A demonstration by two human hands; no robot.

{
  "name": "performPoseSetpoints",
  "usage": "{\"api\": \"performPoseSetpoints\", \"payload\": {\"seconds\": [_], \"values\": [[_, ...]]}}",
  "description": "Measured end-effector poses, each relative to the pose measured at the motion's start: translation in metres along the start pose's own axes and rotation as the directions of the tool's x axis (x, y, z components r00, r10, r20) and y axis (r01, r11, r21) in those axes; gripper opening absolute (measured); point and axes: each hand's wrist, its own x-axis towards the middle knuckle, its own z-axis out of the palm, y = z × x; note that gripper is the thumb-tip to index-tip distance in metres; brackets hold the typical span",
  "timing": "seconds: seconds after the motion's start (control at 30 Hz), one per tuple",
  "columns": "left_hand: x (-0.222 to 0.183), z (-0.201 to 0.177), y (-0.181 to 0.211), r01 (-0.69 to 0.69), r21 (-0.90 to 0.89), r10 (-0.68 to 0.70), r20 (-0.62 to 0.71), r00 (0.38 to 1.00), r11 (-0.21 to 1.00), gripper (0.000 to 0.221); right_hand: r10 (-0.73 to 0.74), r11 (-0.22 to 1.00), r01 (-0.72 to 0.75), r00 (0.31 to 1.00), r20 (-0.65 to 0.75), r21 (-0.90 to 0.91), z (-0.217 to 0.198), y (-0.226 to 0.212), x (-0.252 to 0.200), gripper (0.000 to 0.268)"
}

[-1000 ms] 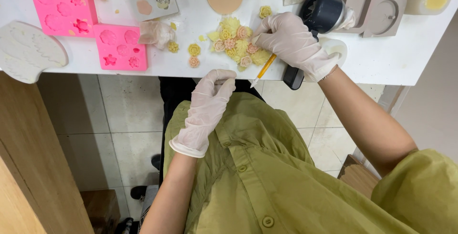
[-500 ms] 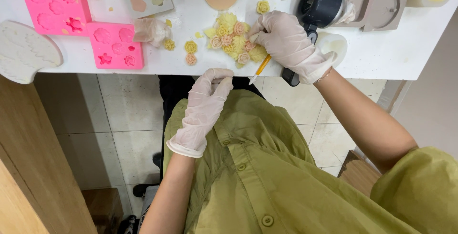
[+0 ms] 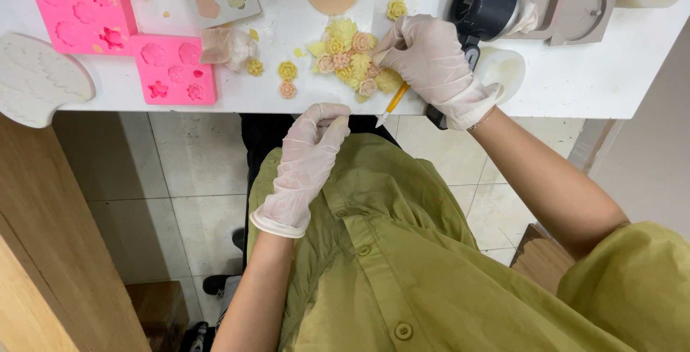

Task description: Assemble and detail small decorative wax flowers on a production workbench.

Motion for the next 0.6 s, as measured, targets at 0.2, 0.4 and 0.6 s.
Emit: {"api": "performPoseSetpoints", "payload": {"seconds": [0.2,0.4,0.6], "values": [[-0.002,0.000,0.010,0.021,0.016,-0.021,-0.001,1.000,1.000,0.020,0.040,0.999,-0.040,0.999,0.010,0.026,0.000,0.001,0.000,0.013],[-0.002,0.002,0.010,0.029,0.030,-0.029,-0.005,1.000,0.999,0.020,-0.059,0.996,0.055,0.997,-0.052,-0.064,0.001,0.008,0.000,0.022],[-0.001,0.000,0.008,0.019,0.014,-0.019,0.000,1.000,1.000,0.020,0.028,0.999,-0.030,0.998,-0.054,-0.026,-0.010,-0.006,0.000,0.028]]}}
